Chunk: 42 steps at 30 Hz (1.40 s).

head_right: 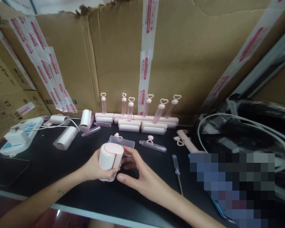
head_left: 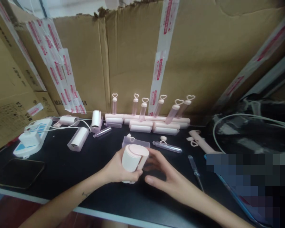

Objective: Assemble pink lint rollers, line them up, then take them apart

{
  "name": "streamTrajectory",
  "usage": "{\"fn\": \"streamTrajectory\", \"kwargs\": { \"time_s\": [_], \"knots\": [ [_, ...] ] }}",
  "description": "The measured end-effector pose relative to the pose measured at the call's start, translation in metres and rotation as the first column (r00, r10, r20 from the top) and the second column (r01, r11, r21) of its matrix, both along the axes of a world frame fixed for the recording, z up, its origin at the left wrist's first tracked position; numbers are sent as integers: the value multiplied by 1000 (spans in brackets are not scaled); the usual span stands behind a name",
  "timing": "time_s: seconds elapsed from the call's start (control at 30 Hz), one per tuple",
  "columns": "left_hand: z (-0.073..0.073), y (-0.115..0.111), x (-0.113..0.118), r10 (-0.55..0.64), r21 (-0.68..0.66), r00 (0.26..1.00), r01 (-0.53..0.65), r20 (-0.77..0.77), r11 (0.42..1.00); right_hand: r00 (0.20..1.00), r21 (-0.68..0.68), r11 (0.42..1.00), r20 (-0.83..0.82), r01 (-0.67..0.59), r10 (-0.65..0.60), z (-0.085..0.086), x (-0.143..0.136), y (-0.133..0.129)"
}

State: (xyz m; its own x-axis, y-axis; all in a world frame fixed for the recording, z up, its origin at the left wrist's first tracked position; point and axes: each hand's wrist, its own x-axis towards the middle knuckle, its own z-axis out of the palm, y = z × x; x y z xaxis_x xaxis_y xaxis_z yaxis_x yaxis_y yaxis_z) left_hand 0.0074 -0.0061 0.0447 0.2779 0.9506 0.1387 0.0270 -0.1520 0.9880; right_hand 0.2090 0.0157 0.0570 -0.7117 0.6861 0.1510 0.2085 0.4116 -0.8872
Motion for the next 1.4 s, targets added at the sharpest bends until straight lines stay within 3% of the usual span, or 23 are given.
{"fn": "streamTrajectory", "kwargs": {
  "time_s": [0.2, 0.33, 0.4, 0.47, 0.53, 0.6, 0.73, 0.93, 1.07, 1.2, 1.3, 1.4],
  "knots": [
    [-14, -2, 7, -26, 70, 997, 21, 75, 997, 992, -34, 999, -122, 32, -36, -9, -12, -2],
    [-21, 17, -6, 0, 285, 994, -32, 110, 958, 982, 14, 991, -143, 130, -127, 9, -9, 19],
    [-23, 32, -21, 102, 339, 994, -82, -43, 937, 977, 125, 974, -119, 191, -177, 24, -6, 37],
    [-26, 46, -34, 216, 336, 935, -115, -281, 935, 970, 251, 938, -104, 238, -218, 38, -7, 57],
    [-33, 55, -41, 243, 315, 875, -111, -419, 943, 969, 356, 902, -66, 244, -237, 46, -11, 74],
    [-41, 60, -40, 210, 287, 881, -89, -425, 954, 977, 439, 879, 18, 185, -214, 46, -18, 85],
    [-49, 60, -35, 132, 233, 928, -50, -349, 971, 955, 526, 849, 278, -60, -105, 37, -26, 87],
    [-41, 58, -40, 49, 196, 888, 47, -456, 979, 897, 476, 849, 442, -230, -4, 45, -20, 69],
    [-35, 57, -41, 42, 187, 868, 59, -495, 981, 859, 499, 824, 511, -268, -30, 53, -21, 66],
    [-35, 55, -41, 66, 183, 840, 39, -538, 982, 849, 522, 816, 523, -250, -73, 37, -25, 66],
    [-36, 55, -41, 66, 187, 841, 42, -538, 982, 902, 554, 805, 428, -213, -56, 11, -27, 61],
    [-35, 54, -41, 65, 191, 841, 46, -537, 980, 927, 634, 763, 350, -127, -137, -4, -25, 54]
  ]
}}
